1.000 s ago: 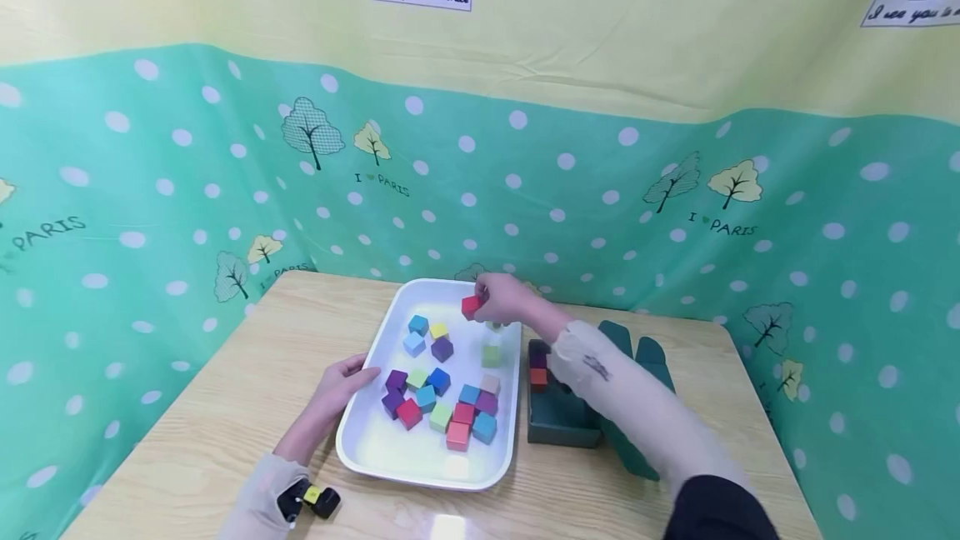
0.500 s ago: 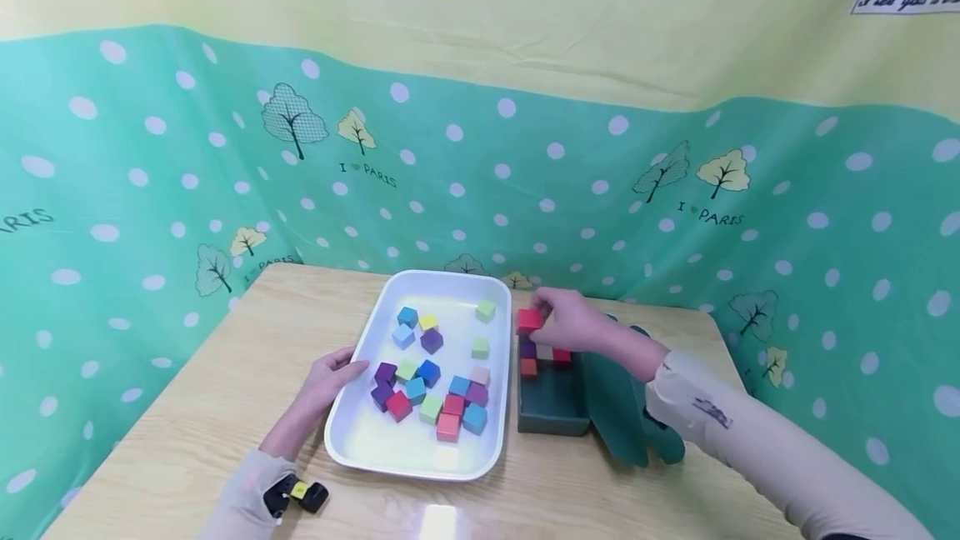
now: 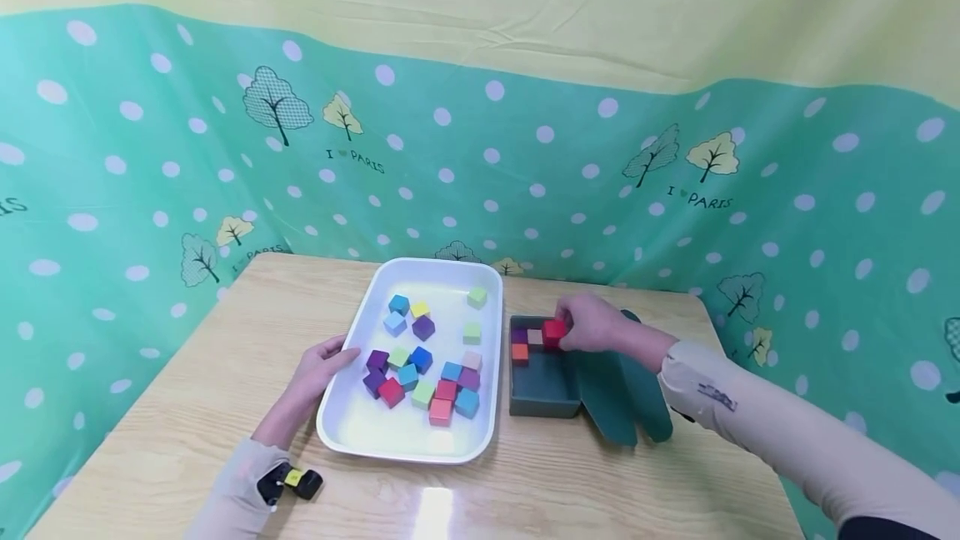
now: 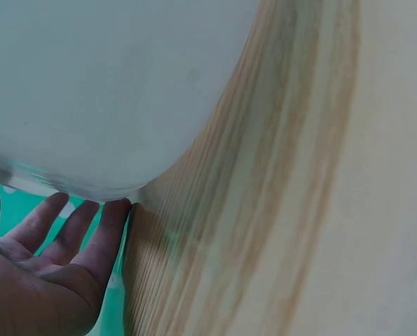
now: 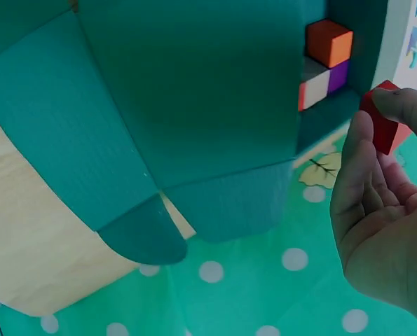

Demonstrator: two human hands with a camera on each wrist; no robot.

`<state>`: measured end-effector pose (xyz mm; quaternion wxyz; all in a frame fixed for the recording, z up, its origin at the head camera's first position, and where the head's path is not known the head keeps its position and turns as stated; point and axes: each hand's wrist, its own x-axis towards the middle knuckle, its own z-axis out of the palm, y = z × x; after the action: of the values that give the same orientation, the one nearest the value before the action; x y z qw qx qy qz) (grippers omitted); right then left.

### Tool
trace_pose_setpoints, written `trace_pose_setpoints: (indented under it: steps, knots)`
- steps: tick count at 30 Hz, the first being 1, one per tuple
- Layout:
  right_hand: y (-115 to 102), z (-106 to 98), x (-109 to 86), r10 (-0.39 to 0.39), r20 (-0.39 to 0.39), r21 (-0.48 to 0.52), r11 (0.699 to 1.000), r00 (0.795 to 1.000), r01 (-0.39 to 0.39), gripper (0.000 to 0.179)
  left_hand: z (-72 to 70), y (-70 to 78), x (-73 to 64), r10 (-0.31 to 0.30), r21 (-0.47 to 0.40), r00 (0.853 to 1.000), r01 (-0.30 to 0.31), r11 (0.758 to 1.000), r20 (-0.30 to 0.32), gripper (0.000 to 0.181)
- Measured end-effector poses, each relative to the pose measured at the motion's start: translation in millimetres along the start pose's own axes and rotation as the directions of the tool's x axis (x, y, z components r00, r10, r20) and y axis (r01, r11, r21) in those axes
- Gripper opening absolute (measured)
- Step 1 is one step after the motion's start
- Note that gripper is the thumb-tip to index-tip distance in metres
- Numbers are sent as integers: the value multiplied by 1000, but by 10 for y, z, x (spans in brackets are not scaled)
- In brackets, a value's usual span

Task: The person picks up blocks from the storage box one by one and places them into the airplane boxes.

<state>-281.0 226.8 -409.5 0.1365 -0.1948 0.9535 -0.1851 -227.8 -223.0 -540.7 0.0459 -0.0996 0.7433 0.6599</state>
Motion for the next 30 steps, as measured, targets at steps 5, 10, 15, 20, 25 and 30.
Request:
trace_pose_setpoints:
  steps: [5,10,15,20,25,30]
  knots:
    - [82,129,87,-1,8,-33,999,1000,1,24,-13,-4,-2,-1,6,1000,1,1000,17,54]
    - [81,227,164,21,51,-30,999,999,-19,22,-18,-1,-15,-3,-4,1000,3,1000,21,56]
    - [95,303,223,57,67,-63,997,996,-53,21,-11,10,-13,0,-21,1000,0,1000,18,55]
    - [110,386,229,84,74,-65,995,994,-79,21,-10,11,-7,0,-15,1000,1,1000,21,56]
    - [118,476,221,94,33,-90,992,995,-91,27,-7,17,-13,-2,-13,1000,2,1000,17,56]
    - [130,553,212,103,-14,-98,990,995,-103,33,-7,47,-37,-10,-12,1000,10,1000,24,55]
